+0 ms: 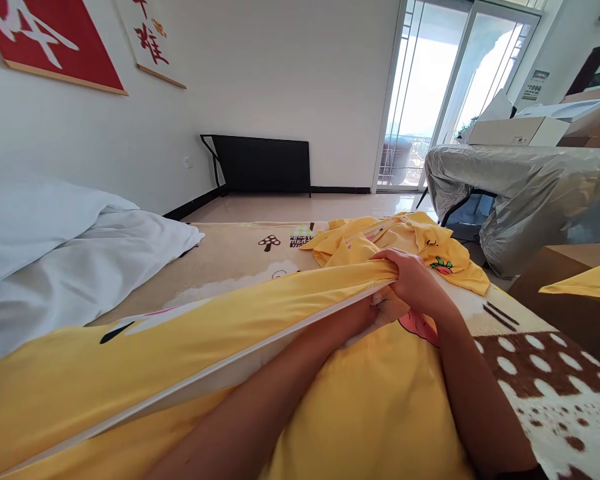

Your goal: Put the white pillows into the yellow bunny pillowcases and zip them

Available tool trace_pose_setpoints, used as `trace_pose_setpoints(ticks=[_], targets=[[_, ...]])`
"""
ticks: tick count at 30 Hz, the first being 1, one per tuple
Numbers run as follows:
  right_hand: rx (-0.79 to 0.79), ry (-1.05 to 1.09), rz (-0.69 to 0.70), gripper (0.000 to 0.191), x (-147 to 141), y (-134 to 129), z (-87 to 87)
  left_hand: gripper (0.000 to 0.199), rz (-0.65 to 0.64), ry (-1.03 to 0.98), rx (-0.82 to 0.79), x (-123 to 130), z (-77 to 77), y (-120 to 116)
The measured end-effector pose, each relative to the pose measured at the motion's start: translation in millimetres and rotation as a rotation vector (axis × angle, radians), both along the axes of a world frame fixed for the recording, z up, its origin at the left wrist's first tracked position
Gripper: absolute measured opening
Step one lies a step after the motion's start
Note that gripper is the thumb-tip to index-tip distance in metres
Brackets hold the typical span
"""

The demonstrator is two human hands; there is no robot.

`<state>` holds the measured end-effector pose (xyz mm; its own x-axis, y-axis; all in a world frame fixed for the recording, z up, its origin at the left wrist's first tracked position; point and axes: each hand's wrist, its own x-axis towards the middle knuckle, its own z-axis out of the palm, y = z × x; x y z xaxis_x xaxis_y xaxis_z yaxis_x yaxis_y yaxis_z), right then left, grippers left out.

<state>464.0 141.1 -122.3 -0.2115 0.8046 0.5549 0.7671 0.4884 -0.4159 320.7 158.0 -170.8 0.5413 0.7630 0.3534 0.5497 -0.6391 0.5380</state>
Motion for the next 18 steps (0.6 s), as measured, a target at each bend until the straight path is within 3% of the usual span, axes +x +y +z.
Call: trace_pose_setpoints(ticks=[3,8,18], targets=[[0.061,-0.015,-0.018,0.041,-2,2,-2.3,0.04,0.024,0.021,-0.003,-1,2.3,0],[0.133,0.103,0.087,0.036,-9,3,-4.7,0.041,0.073,0.041,0.025,-3,8.7,-4],[0.098,0.199,-0.021,0.033,-11,13,-13.5,0.048,0.024,0.041,0.056,-9,16.1,-7]])
